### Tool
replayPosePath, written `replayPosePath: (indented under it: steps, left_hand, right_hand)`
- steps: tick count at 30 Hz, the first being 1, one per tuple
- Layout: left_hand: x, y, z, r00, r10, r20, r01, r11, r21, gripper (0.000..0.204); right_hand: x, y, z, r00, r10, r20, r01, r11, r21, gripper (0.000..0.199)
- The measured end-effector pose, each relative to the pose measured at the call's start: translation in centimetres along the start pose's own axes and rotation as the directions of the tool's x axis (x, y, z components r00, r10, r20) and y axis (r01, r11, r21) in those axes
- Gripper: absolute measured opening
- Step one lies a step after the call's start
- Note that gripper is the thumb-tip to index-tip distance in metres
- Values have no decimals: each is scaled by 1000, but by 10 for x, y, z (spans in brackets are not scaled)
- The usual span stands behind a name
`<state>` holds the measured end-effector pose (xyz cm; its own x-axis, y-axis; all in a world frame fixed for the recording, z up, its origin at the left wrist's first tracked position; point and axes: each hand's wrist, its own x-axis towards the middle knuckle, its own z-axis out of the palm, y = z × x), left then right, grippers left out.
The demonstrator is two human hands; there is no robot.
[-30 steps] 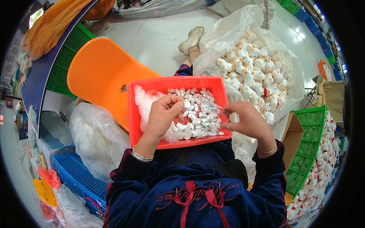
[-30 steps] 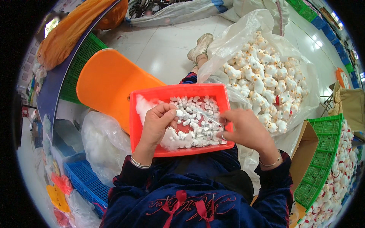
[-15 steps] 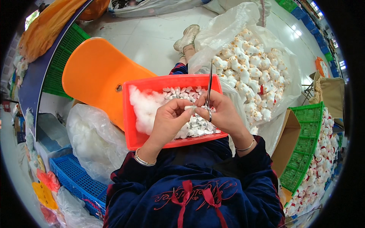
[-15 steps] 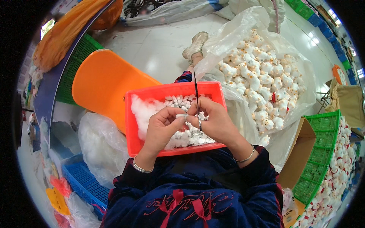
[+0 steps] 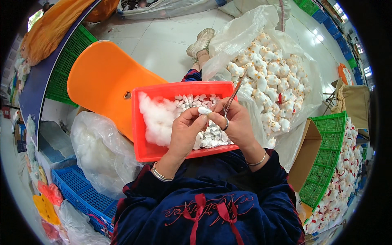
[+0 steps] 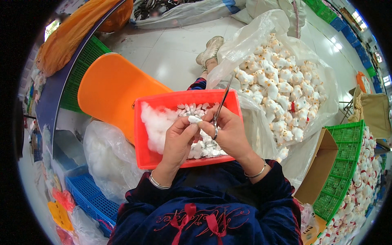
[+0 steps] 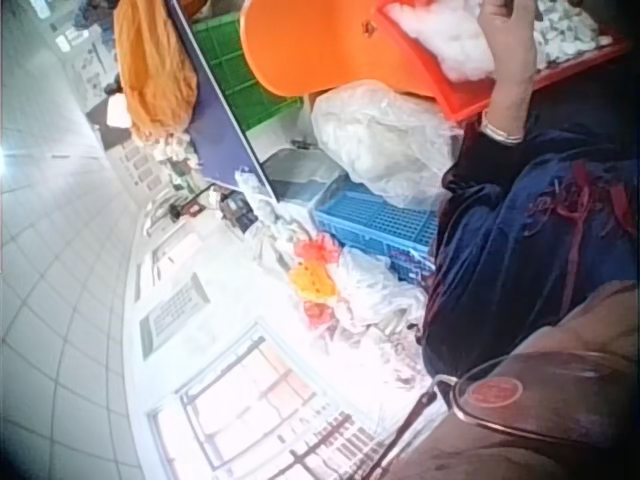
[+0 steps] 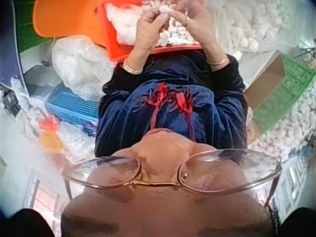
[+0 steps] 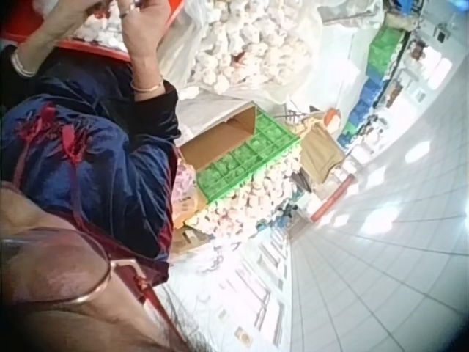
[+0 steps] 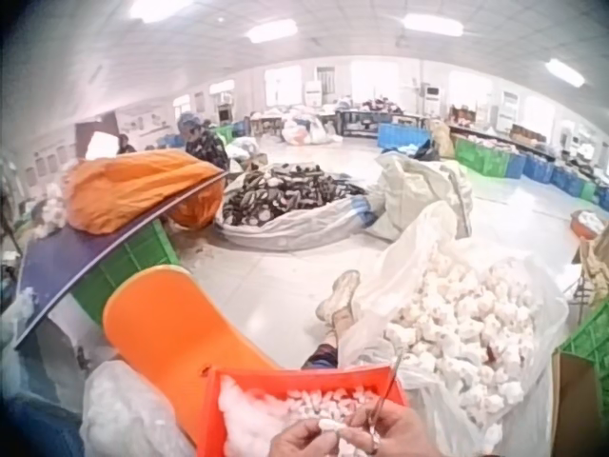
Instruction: The person sits on the floor and repeatedly stuffs white cotton into small white plush toys using a pair of scissors to push the cotton inside. The person handles each toy one at a time from a red tray and places the stuffed toys into a nearby bag.
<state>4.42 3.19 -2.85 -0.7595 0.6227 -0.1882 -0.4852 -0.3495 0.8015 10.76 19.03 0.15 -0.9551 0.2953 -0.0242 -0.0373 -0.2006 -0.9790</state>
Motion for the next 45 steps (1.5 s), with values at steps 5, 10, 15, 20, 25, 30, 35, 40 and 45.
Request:
replayPosePath:
  steps: [5,10,15,20,25,30,35,40,45]
  left_hand:
    - [3,0,2,1000,-2,2,2,1000,-25,19]
    - [9,7,-5,1000,-2,-9,4,977,214,14]
    - [8,22,0,999,-38,14,30,928,371,10]
    - [9,22,-5,998,-43,53,27,963,268,15]
    - [16,6,-4,983,-168,76,179,971,-162,19]
    - [17,-2,1,995,-94,-25,89,983,-158,16]
    - [18,13,-9,997,15,-78,-8,995,98,11]
    - [16,14,-12,992,68,-107,-48,983,175,10]
    - [14,16,-9,991,80,-106,-60,982,180,10]
  right_hand:
    - [-1,2,-10,998,61,25,-56,982,-178,17]
    - [0,-6,-12,996,86,23,-73,938,-339,17]
    - [7,-13,-16,998,-49,-29,36,939,-341,17]
    - [9,-12,-20,995,35,93,-8,962,-274,18]
    - [7,-3,-8,1000,18,-6,-18,998,67,17]
    - [7,12,-15,997,73,3,-72,992,-102,22]
    - [-11,-17,-28,994,46,99,39,697,-716,35]
    - [-30,-34,-33,985,6,174,151,468,-870,42]
    - [-34,-39,-34,981,15,191,171,384,-907,41]
